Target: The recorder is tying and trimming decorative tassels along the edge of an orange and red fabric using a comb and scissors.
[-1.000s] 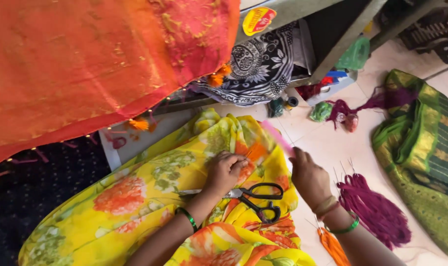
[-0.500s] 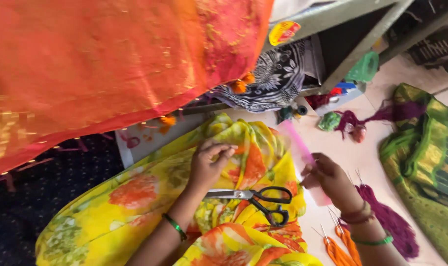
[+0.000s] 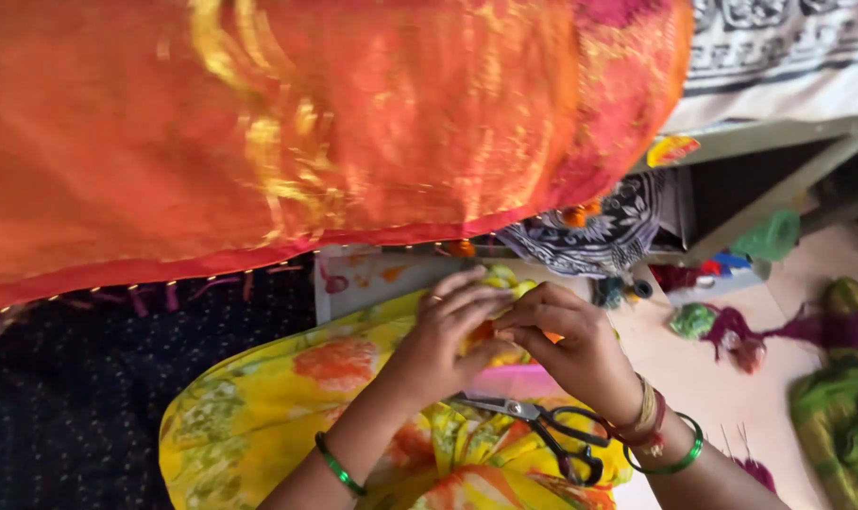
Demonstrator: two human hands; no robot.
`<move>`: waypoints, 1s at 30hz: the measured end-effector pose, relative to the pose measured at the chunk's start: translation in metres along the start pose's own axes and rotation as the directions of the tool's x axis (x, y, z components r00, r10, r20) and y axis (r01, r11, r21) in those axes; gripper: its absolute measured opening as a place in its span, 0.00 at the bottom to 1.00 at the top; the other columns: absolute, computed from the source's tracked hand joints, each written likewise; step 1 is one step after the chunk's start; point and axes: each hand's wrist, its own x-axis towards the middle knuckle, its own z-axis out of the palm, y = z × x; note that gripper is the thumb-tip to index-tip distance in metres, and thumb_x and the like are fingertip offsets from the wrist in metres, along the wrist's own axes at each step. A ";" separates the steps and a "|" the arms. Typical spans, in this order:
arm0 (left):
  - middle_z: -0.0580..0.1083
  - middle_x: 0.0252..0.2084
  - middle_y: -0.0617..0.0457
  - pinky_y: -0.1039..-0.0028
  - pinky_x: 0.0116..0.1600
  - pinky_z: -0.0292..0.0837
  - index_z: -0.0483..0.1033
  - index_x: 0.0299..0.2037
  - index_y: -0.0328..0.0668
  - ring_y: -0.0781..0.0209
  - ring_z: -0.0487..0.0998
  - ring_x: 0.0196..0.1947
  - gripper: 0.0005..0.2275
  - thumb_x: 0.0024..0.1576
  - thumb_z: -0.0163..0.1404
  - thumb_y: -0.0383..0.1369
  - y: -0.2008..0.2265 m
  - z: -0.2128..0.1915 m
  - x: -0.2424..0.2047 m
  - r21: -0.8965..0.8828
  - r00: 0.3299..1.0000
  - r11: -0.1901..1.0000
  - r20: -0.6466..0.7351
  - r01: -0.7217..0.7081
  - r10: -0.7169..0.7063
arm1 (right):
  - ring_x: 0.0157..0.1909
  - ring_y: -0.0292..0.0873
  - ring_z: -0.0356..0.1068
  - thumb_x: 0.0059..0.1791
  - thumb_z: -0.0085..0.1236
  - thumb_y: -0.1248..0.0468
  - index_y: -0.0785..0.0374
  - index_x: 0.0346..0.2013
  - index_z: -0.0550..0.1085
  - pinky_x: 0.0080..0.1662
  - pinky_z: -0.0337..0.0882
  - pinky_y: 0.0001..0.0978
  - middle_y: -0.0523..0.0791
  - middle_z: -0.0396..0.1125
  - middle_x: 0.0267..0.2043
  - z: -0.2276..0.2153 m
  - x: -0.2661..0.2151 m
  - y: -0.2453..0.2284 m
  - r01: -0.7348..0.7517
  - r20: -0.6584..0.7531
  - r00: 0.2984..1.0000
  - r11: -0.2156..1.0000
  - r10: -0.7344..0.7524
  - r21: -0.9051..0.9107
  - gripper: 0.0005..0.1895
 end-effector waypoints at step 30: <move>0.81 0.42 0.53 0.71 0.52 0.76 0.80 0.45 0.34 0.65 0.81 0.42 0.07 0.57 0.58 0.24 -0.031 -0.030 0.026 -0.915 0.802 0.328 -0.007 0.237 -0.598 | 0.36 0.35 0.80 0.53 0.51 0.73 0.69 0.41 0.71 0.41 0.79 0.27 0.44 0.77 0.33 0.000 -0.006 -0.018 -0.197 -0.092 0.975 0.978 0.203 0.075 0.03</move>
